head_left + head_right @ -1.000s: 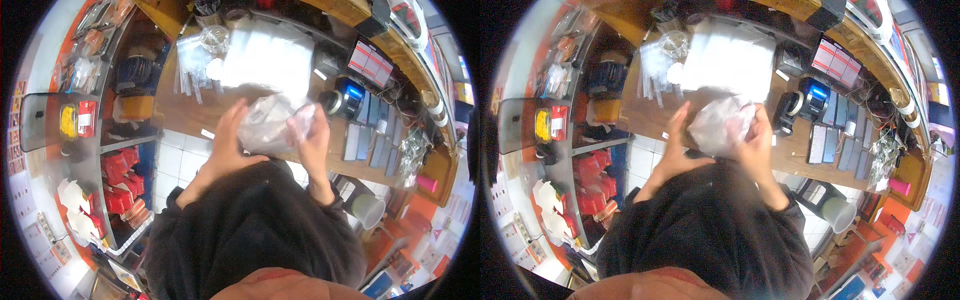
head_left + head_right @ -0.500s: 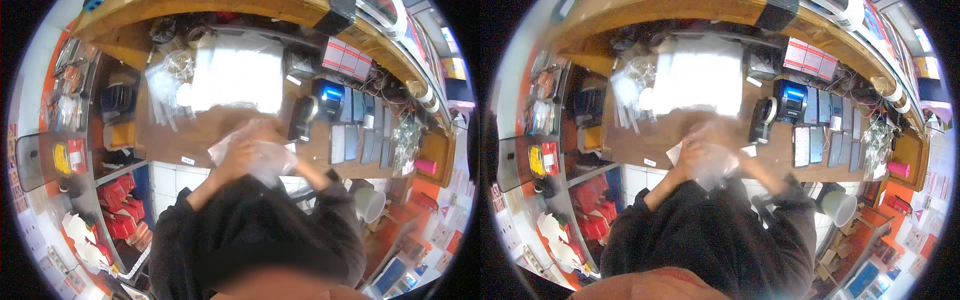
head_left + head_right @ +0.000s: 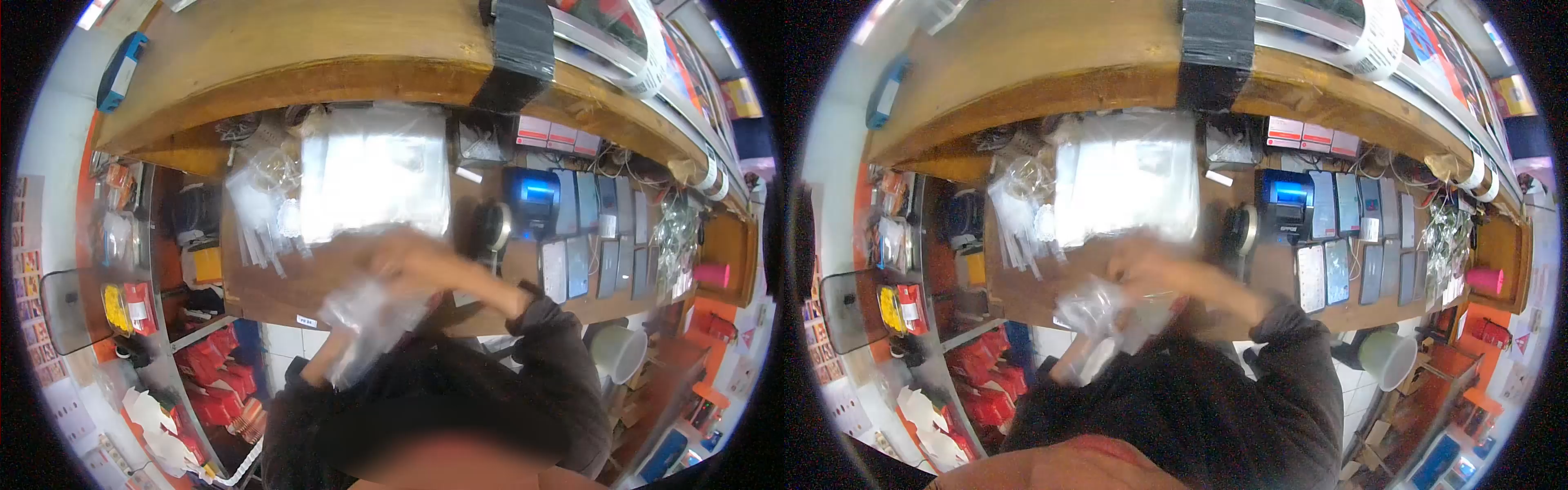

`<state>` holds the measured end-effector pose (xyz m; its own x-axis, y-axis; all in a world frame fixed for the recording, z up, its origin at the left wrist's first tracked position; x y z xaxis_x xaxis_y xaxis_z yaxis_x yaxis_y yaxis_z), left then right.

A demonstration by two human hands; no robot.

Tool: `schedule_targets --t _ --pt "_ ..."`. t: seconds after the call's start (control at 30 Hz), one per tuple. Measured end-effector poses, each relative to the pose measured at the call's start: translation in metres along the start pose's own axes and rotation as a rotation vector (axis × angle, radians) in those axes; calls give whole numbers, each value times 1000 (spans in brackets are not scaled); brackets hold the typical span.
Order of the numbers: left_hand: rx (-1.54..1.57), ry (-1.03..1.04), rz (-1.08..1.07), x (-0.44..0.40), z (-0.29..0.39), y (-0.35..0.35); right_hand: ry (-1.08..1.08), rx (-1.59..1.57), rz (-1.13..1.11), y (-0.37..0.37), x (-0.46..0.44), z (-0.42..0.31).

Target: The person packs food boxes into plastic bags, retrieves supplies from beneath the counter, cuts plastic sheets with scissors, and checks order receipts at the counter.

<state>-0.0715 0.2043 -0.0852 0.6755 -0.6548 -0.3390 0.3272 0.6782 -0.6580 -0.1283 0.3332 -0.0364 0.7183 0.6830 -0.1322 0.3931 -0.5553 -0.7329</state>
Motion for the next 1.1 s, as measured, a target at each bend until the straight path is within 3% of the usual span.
schedule_targets --t 0.03,0.07,0.1,0.13,0.17,0.23,0.4,0.43,0.47,0.5,0.57,0.6,0.67,0.7,0.73,0.77,0.83,0.9,0.97,1.03,1.1 --pt "2 -5 1 -1 -3 2 -19 -94 203 -46 2 24" --pt "2 -9 3 -1 -5 4 473 96 243 -66 7 75" --pt "2 -16 0 -2 -7 5 653 -202 641 -86 22 137" --pt "4 -24 2 -2 -8 8 620 27 652 -105 23 178" --pt "6 -30 5 -2 -10 8 741 336 604 -101 27 231" --pt "7 -42 11 -2 -11 9 826 440 341 -91 22 277" --pt "18 -96 42 7 -16 12 831 631 306 -68 13 343" --pt "19 -103 50 10 -18 12 801 691 242 -61 13 350" --pt "18 -121 60 14 -19 12 919 665 222 -70 14 338" --pt "29 -131 71 17 -21 12 857 497 188 -76 15 329" --pt "54 -150 103 20 -25 11 589 559 376 -83 20 298" --pt "74 -159 123 22 -28 11 718 341 296 -89 17 293" --pt "103 -197 167 20 -35 8 708 206 438 -88 27 305" --pt "35 -268 169 18 -43 5 565 316 517 -89 30 302" --pt "-150 -166 103 20 -48 15 617 283 509 -92 28 291" --pt "-144 -178 106 27 -59 21 676 252 498 -95 27 279" --pt "216 -134 278 19 -57 11 606 260 519 -94 30 281" --pt "234 -119 299 14 -42 4 529 269 556 -97 27 278" --pt "226 -153 229 17 -45 14 685 239 589 -99 31 276" --pt "206 -127 297 17 -47 14 582 213 590 -101 24 264" --pt "198 -189 234 23 -51 28 654 97 739 -106 30 260"
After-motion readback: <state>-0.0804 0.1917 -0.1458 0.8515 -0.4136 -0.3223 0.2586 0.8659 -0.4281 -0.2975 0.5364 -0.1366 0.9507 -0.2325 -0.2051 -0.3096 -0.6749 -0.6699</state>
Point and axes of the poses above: each hand's wrist, its own x-axis away from the middle knuckle, its own y-axis out of the palm, z = x × y, the point moved 6 cm from there along -x, towards the middle knuckle, and after that the axes turned 6 degrees about y, right-handed, at the moved point
